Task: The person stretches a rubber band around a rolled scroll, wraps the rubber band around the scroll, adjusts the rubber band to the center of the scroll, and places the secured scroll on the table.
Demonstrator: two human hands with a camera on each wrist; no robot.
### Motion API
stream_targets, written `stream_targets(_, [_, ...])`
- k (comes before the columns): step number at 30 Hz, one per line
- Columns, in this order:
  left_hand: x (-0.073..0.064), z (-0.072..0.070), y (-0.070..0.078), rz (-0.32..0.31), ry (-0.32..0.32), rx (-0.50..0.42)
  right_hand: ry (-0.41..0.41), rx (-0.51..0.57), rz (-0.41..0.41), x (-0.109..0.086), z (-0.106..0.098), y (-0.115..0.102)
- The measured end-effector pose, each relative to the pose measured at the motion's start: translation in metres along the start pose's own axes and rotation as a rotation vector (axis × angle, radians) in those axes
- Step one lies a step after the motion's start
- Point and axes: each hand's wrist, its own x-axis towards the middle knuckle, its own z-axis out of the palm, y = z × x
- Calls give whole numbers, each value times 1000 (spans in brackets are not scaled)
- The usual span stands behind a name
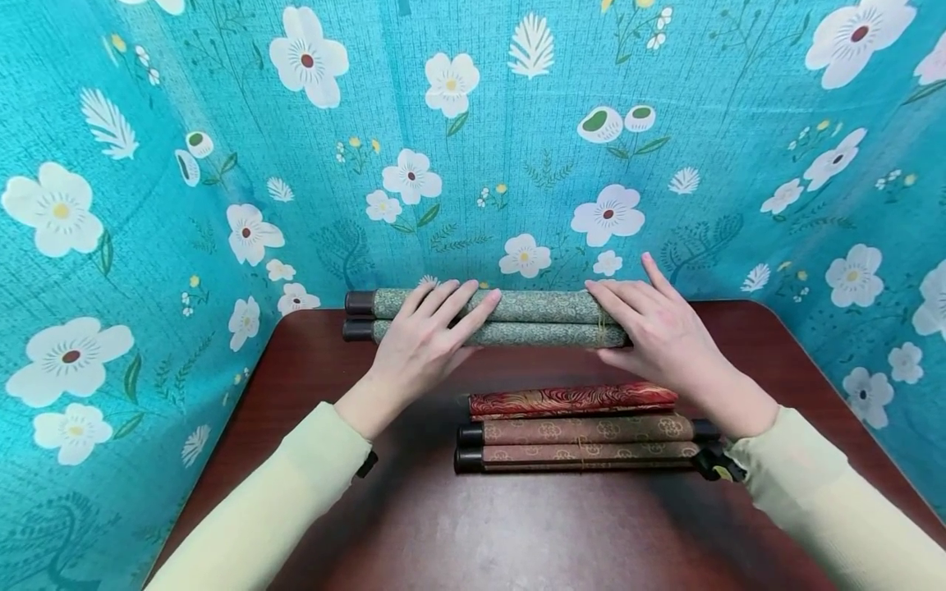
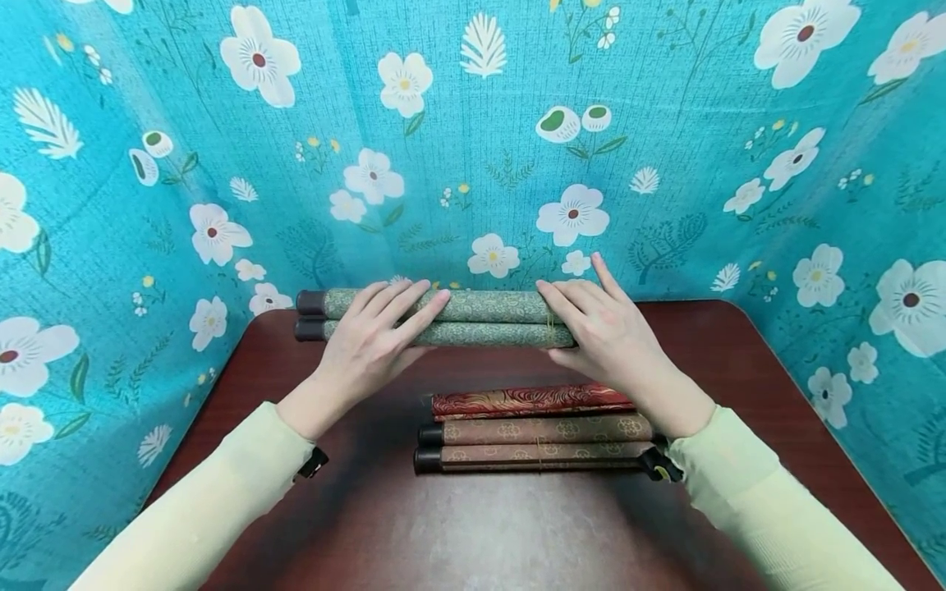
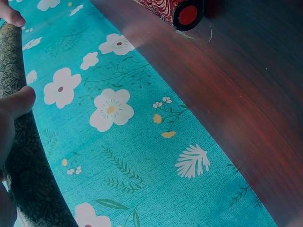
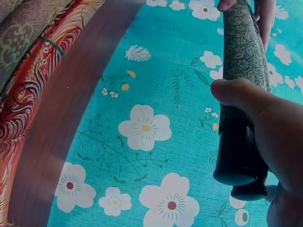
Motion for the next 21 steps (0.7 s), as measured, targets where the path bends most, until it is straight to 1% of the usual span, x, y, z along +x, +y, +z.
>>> stream_targets(7, [1, 1, 2, 3, 35, -4, 38, -33, -59, 5, 0, -4])
stream_targets(11, [1, 3, 4, 7, 47, -1, 38, -56, -62, 5, 2, -6])
stream_targets(16, [-1, 5, 5, -4, 30, -7, 5, -79, -37, 1, 3, -8])
stream_targets(21, [-4, 7, 7, -7, 10, -19, -32, -92, 45, -9, -1, -9])
